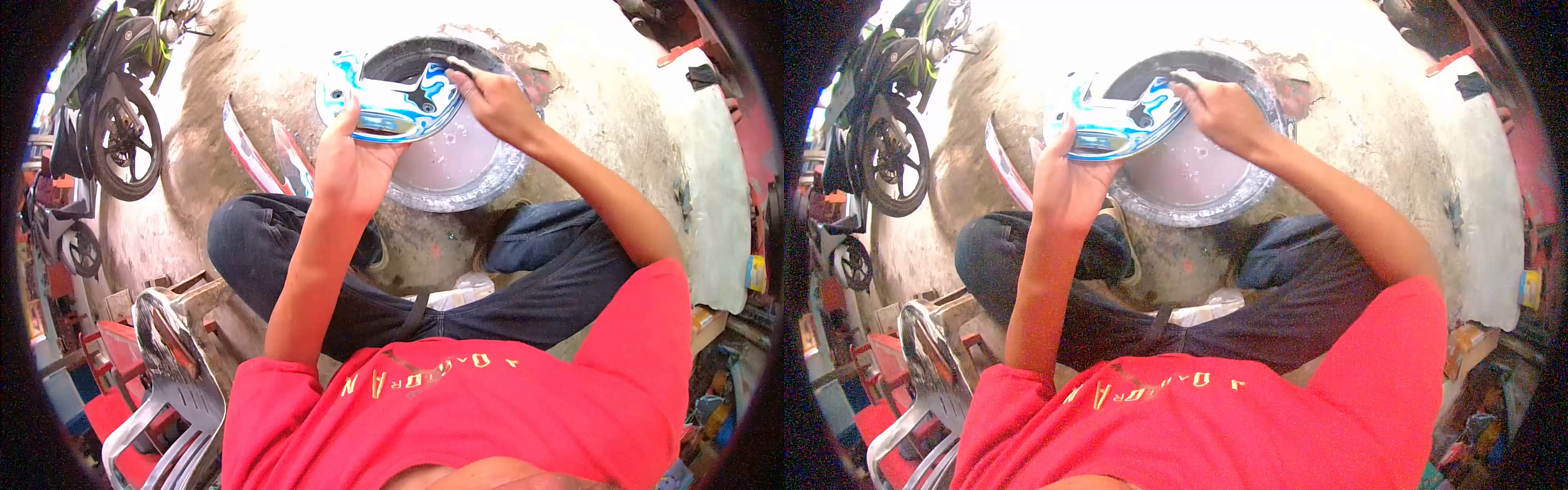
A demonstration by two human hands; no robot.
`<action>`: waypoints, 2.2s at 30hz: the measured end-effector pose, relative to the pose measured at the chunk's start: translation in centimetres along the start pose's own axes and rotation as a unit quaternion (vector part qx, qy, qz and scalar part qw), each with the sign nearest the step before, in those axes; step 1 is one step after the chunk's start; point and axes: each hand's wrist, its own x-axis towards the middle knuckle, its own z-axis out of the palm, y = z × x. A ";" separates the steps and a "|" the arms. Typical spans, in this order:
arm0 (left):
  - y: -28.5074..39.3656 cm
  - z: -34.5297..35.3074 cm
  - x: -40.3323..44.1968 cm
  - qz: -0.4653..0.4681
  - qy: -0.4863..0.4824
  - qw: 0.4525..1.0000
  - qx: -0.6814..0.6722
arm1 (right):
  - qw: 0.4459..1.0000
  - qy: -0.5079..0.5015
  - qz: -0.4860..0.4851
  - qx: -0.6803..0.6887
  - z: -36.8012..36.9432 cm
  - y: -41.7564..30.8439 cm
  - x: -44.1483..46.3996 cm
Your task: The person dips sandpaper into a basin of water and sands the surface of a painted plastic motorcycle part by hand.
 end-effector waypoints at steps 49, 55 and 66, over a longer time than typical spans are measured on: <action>1.2 -0.5 0.8 0.014 0.009 0.999 0.039 | 0.970 0.066 -0.220 0.078 0.4 -1.4 -0.7; 1.6 -3.0 1.7 -0.024 -0.133 0.990 -0.044 | 0.952 0.046 -0.303 0.010 1.7 -4.8 -4.0; 1.1 -1.2 0.8 -0.003 -0.068 0.998 0.001 | 0.955 0.052 -0.288 0.044 1.7 -3.5 -2.9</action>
